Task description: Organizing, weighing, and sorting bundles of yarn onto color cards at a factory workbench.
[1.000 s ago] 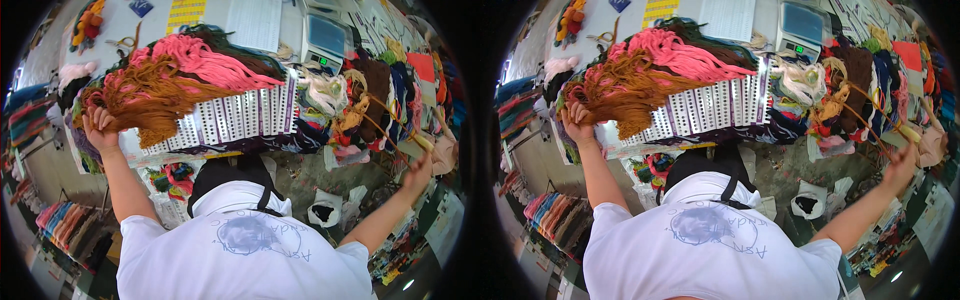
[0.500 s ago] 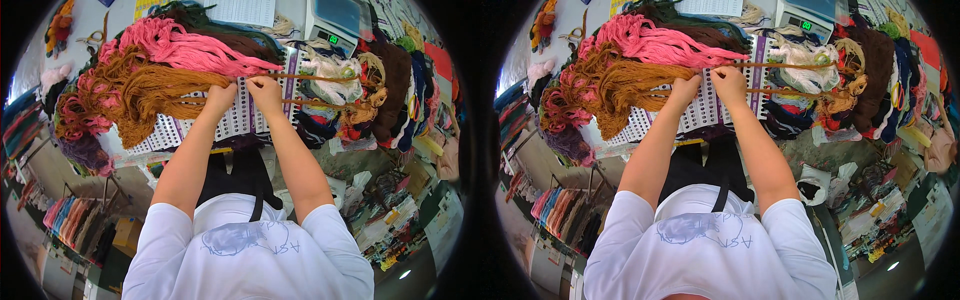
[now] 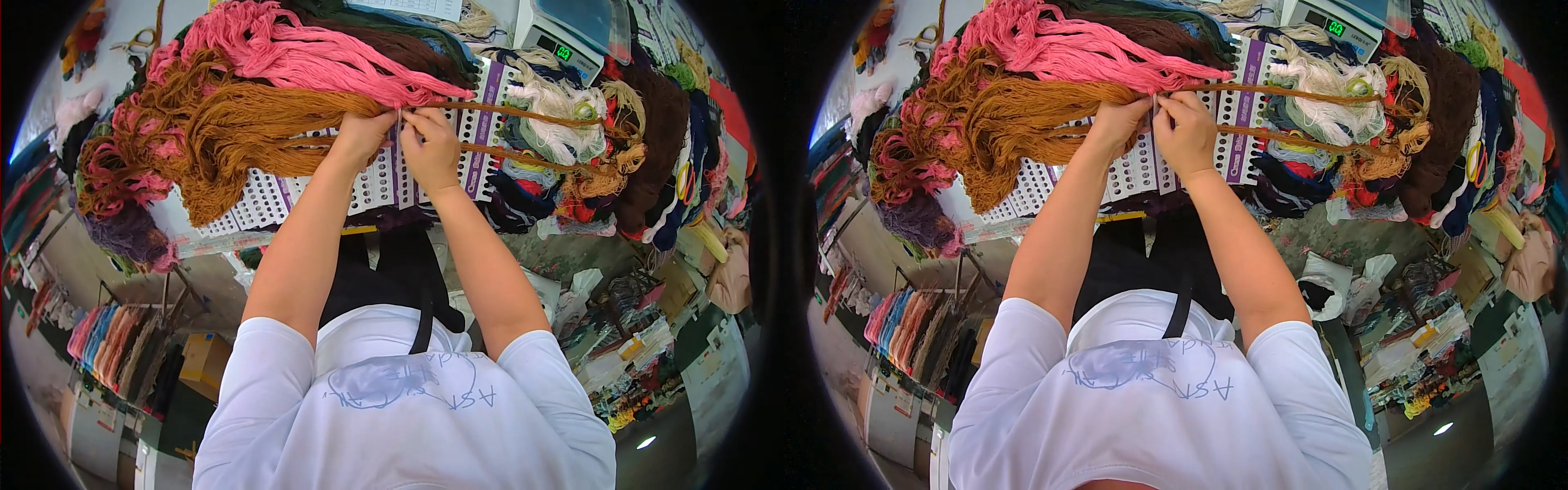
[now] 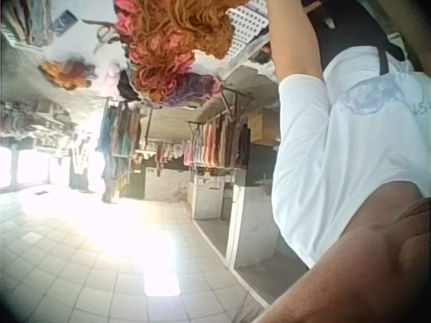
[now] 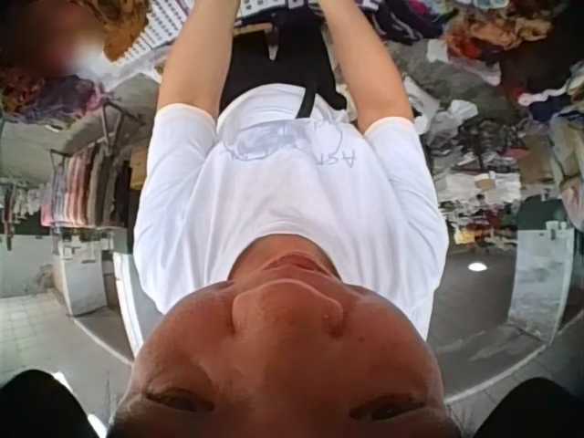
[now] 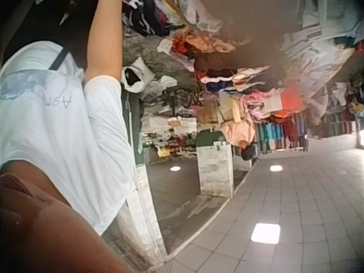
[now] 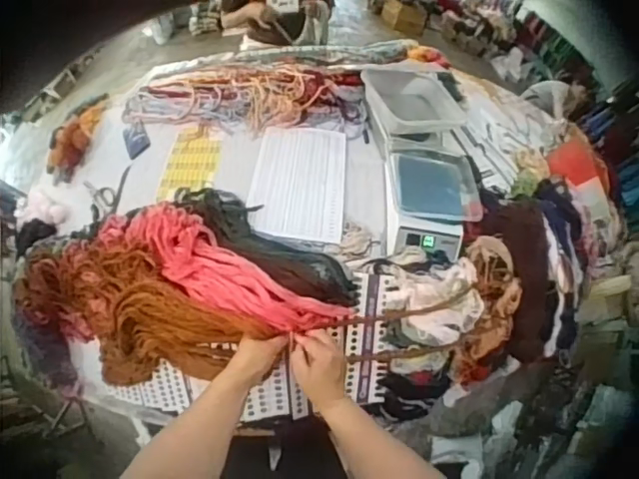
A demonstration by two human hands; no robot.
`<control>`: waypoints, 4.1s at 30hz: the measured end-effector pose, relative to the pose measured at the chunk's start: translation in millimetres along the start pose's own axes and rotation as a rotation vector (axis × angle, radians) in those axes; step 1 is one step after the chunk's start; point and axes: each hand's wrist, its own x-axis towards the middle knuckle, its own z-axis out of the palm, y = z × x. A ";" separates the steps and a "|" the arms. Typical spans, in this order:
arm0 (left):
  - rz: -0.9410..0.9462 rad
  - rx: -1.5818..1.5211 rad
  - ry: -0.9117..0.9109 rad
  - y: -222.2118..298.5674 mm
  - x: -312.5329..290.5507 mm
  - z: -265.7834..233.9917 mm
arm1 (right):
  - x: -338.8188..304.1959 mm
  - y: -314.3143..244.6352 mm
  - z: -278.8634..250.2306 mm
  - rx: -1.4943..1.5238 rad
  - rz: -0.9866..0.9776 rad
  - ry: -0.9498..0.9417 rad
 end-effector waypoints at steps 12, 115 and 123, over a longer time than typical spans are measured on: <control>0.203 -0.386 0.258 27.0 -32.4 -62.0 | 15.7 7.1 -39.6 -0.478 -0.057 -0.158; 0.465 -0.872 -1.416 147.7 -128.5 -120.2 | 24.3 -226.8 -39.4 0.864 0.489 -0.490; 0.543 -0.626 -1.301 147.6 -130.1 -106.8 | 30.7 -233.9 -47.1 0.852 0.601 -0.653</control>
